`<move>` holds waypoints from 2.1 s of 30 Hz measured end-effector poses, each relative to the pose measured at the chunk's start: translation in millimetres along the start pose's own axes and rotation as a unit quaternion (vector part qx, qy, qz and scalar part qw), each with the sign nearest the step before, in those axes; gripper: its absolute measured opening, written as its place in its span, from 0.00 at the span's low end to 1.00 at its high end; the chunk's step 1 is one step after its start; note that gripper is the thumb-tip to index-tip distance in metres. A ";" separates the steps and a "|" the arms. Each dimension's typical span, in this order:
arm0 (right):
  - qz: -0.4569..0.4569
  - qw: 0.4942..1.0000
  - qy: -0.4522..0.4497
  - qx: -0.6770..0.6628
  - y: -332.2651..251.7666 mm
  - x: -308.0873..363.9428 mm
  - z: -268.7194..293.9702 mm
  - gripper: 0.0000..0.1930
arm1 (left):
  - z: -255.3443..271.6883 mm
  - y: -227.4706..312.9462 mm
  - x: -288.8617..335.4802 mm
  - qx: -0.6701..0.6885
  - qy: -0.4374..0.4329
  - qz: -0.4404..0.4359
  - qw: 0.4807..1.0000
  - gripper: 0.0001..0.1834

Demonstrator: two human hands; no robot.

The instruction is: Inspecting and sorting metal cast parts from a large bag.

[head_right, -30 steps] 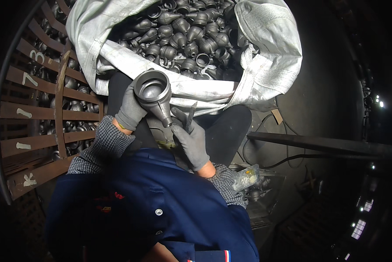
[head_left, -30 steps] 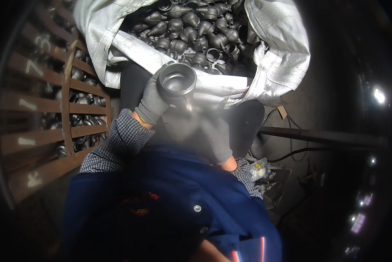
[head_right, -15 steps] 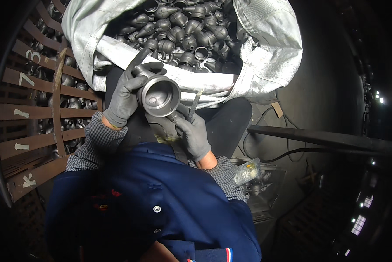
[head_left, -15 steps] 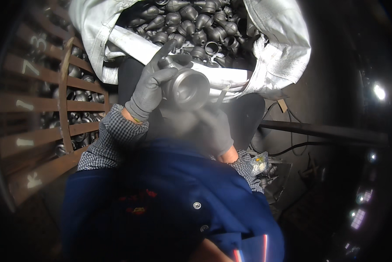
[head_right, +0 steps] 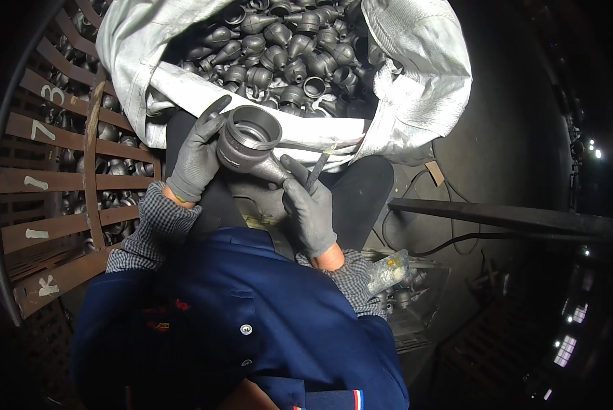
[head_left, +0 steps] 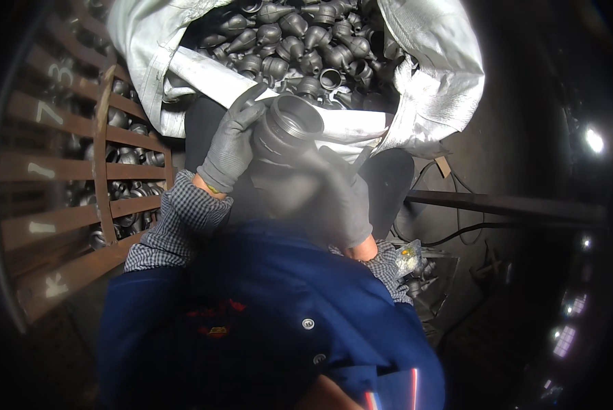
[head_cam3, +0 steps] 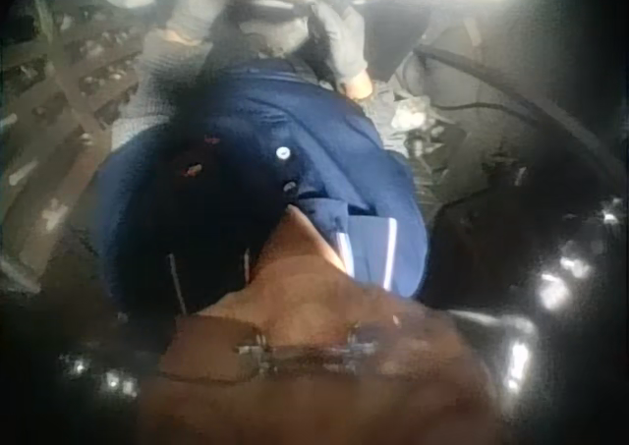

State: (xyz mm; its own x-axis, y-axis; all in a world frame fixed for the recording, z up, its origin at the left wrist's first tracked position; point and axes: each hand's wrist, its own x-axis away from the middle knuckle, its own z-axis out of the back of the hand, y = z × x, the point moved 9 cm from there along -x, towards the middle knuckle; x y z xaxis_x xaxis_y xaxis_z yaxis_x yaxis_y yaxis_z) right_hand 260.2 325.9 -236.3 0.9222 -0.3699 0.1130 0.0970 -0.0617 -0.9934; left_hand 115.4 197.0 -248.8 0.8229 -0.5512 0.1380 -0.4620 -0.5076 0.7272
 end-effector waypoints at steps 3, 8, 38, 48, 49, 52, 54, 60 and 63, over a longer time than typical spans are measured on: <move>-0.094 0.977 0.026 -0.189 22.0 1.7 5.9 0.24 | -2.7 3.1 0.8 -0.063 -0.021 -0.026 0.997 0.24; -0.088 0.981 -0.004 -0.175 31.5 -1.2 12.9 0.24 | -8.4 -1.5 1.7 -0.006 -0.037 0.002 0.999 0.24; -0.093 0.986 0.034 -0.132 56.4 1.6 27.2 0.25 | 10.7 -13.4 5.4 -0.278 0.022 0.052 0.959 0.18; -0.183 0.963 0.024 -0.198 85.0 4.7 21.5 0.28 | -5.1 -8.4 12.2 -0.295 -0.018 0.038 0.954 0.12; -0.157 0.967 -0.011 -0.198 80.0 3.3 15.5 0.25 | -8.4 -3.1 15.4 -0.287 -0.012 0.039 0.957 0.11; -0.199 0.954 -0.049 -0.221 89.0 7.7 0.0 0.24 | -10.6 32.5 27.1 -0.288 0.045 0.041 0.956 0.10; -0.194 0.957 -0.067 -0.203 89.5 9.6 -3.5 0.25 | -25.8 87.1 32.4 -0.368 0.052 -0.062 0.926 0.09; -0.195 0.964 -0.078 -0.163 89.8 7.1 -2.5 0.26 | -83.8 334.9 143.2 -0.594 0.187 -0.535 0.571 0.14; -0.191 0.966 -0.098 -0.147 86.8 4.2 -10.2 0.24 | -100.4 414.0 185.8 -0.555 0.309 -0.634 0.441 0.07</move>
State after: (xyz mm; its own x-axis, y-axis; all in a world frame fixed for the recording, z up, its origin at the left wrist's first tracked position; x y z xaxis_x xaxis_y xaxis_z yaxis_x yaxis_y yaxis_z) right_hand 268.7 309.5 -321.9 0.8964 -0.0872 0.4346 0.3595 -0.4306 -0.8279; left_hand 110.2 -49.1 145.4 0.2792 0.1702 -0.9450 0.6627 0.6780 0.3179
